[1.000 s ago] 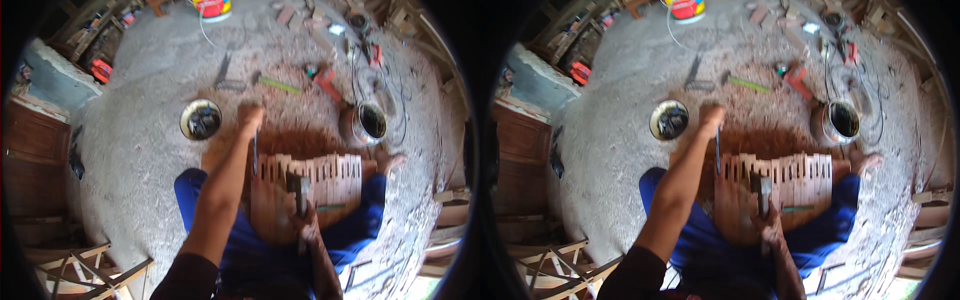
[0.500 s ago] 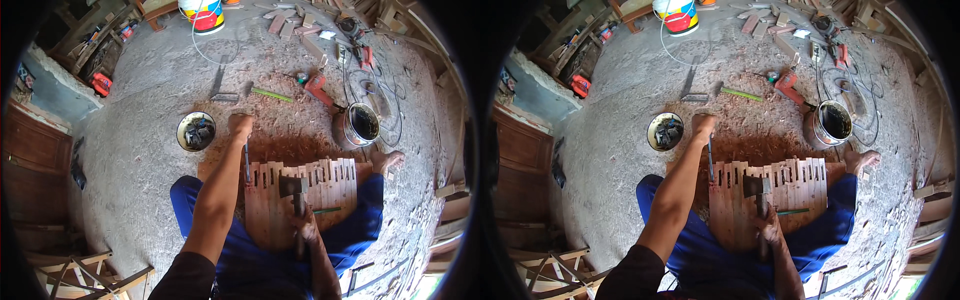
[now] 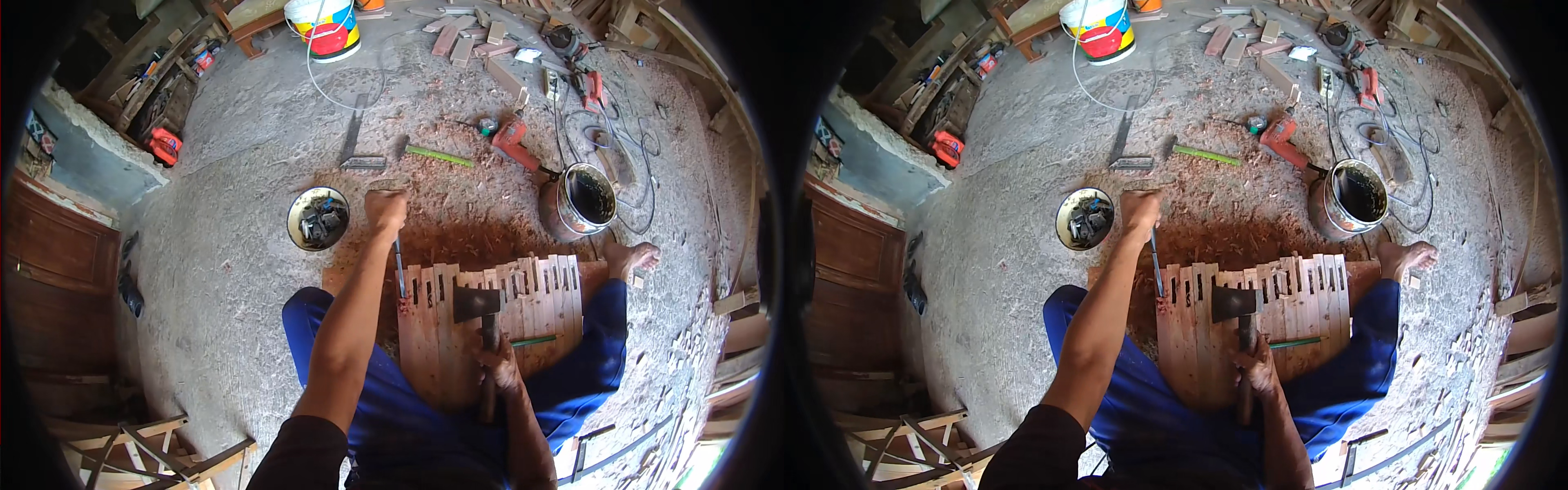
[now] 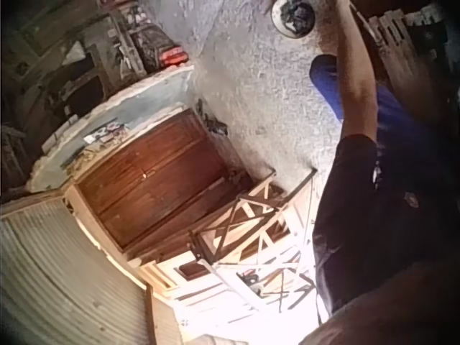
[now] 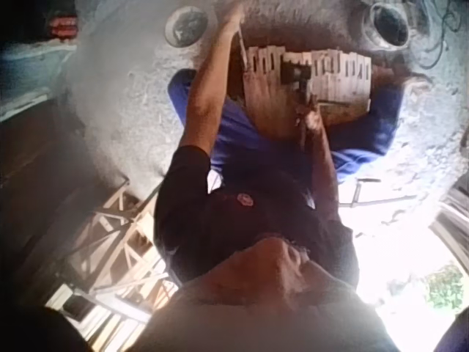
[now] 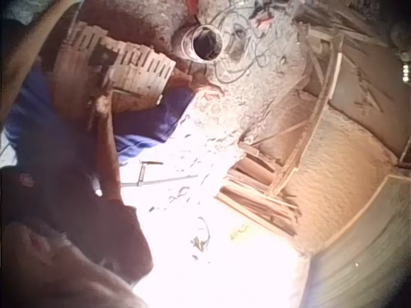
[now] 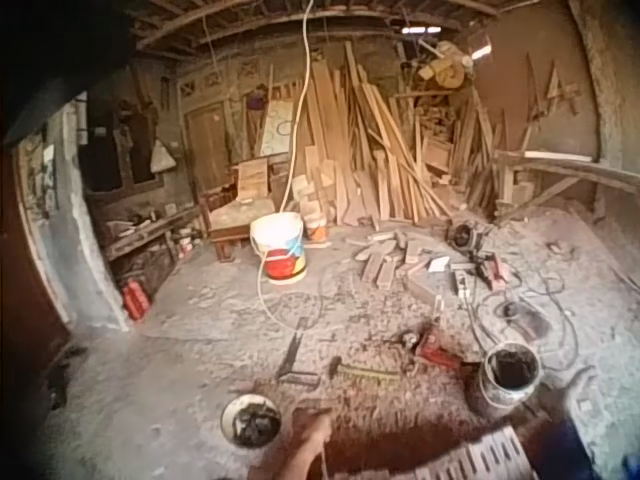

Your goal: The person chisels a piece of wood using an axe and a wooden mallet while sitting on the floor. They strike the back of the axe blade with the mallet to carve the wood.

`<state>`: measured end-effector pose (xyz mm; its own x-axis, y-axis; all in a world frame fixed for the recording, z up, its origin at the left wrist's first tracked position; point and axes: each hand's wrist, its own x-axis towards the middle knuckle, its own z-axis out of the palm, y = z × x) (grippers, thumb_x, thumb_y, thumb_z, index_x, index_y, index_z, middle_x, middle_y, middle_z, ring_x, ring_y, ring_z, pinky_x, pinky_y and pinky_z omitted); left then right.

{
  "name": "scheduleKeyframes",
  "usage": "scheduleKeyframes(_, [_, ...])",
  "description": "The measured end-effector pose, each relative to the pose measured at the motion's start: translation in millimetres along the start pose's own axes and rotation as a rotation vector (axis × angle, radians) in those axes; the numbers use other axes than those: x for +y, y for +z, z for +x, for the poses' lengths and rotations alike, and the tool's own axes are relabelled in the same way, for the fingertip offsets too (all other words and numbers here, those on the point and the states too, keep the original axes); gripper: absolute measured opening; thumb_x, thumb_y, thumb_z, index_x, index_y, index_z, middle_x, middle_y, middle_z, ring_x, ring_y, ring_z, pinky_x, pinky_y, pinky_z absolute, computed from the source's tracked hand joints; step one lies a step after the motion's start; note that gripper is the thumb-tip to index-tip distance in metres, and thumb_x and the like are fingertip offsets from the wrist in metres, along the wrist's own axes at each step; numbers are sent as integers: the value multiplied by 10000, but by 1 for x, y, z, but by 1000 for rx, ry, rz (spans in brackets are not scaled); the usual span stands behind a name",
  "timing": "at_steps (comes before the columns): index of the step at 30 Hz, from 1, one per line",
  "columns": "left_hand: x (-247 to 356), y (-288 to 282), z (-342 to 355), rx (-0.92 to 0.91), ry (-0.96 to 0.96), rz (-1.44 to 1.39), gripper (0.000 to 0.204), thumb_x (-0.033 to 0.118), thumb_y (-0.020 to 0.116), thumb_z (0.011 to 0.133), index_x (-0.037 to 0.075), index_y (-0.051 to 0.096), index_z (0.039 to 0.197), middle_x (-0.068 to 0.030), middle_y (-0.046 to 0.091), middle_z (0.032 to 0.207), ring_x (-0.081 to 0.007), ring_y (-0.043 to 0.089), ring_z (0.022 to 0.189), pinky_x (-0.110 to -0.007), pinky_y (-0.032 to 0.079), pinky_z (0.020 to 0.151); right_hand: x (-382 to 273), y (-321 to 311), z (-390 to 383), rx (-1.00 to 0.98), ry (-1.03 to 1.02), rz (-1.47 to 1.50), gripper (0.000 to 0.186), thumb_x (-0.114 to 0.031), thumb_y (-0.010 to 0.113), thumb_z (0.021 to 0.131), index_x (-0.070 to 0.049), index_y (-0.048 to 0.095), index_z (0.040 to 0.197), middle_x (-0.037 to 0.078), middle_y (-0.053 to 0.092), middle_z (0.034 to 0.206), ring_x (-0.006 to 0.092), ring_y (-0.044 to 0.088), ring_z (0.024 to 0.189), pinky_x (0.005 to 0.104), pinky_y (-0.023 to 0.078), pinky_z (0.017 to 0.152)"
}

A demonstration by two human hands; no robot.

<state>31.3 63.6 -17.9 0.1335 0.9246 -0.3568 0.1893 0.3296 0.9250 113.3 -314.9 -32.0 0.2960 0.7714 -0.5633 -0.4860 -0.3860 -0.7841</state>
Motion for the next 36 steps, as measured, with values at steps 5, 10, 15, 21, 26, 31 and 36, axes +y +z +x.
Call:
scheduleKeyframes(5, [-25, -6, 34, -1, -240, -9, 214, 49, 647, 865, 39, 552, 673, -81, 507, 593, -199, 475, 440, -366, 355, 404, 2, 4, -5, -29, 74, 74, 408, -109, 712, 816, -51, 512, 1166, 43, 525, 690, 159, 505, 448, 309, 451, 396])
scheduleKeyframes(10, [7, 5, -19, 40, 123, -4, 215, 61, 665, 872, 34, 556, 688, -76, 513, 593, -185, 467, 430, -373, 345, 394, -7, 0, -2, -36, 42, 143, 336, -130, 716, 831, -66, 516, 1092, 43, 524, 678, 152, 493, 442, 306, 447, 395])
scheduleKeyframes(15, [-27, -16, 47, -20, -368, 55, 147, 80, 665, 878, 33, 571, 775, -62, 498, 629, -183, 467, 445, -371, 360, 418, 5, -8, 13, -61, 126, 91, 341, -130, 714, 831, -79, 517, 1104, 35, 530, 685, 152, 512, 451, 311, 457, 401])
scheduleKeyframes(21, [-16, 4, 22, -74, -142, -66, 157, 69, 679, 844, 45, 564, 739, -61, 493, 604, -179, 465, 433, -369, 361, 381, -2, -7, 0, -6, 63, 94, 386, -133, 723, 827, -74, 521, 1150, 29, 544, 723, 148, 524, 474, 308, 455, 411])
scheduleKeyframes(26, [-5, -3, 18, -66, -149, -50, 173, 93, 677, 869, 57, 565, 742, -48, 500, 617, -170, 455, 434, -368, 350, 394, -11, -1, -2, -8, 111, 154, 386, -114, 724, 813, -65, 519, 1136, 39, 532, 712, 159, 504, 468, 316, 440, 416])
scheduleKeyframes(31, [-3, -20, 34, -275, -294, -142, 81, 103, 650, 896, 55, 603, 850, -10, 518, 640, -142, 483, 487, -334, 362, 445, -6, 1, -1, -11, 118, 151, 387, -121, 727, 815, -67, 519, 1137, 37, 524, 694, 155, 506, 471, 314, 446, 422])
scheduleKeyframes(36, [19, -70, -37, -791, -59, -615, 170, 115, 727, 855, 64, 620, 977, 30, 493, 643, -99, 473, 508, -285, 354, 463, 2, 1, -1, -14, 96, 130, 393, -135, 734, 824, -63, 529, 1151, 22, 517, 682, 151, 493, 437, 306, 448, 410])
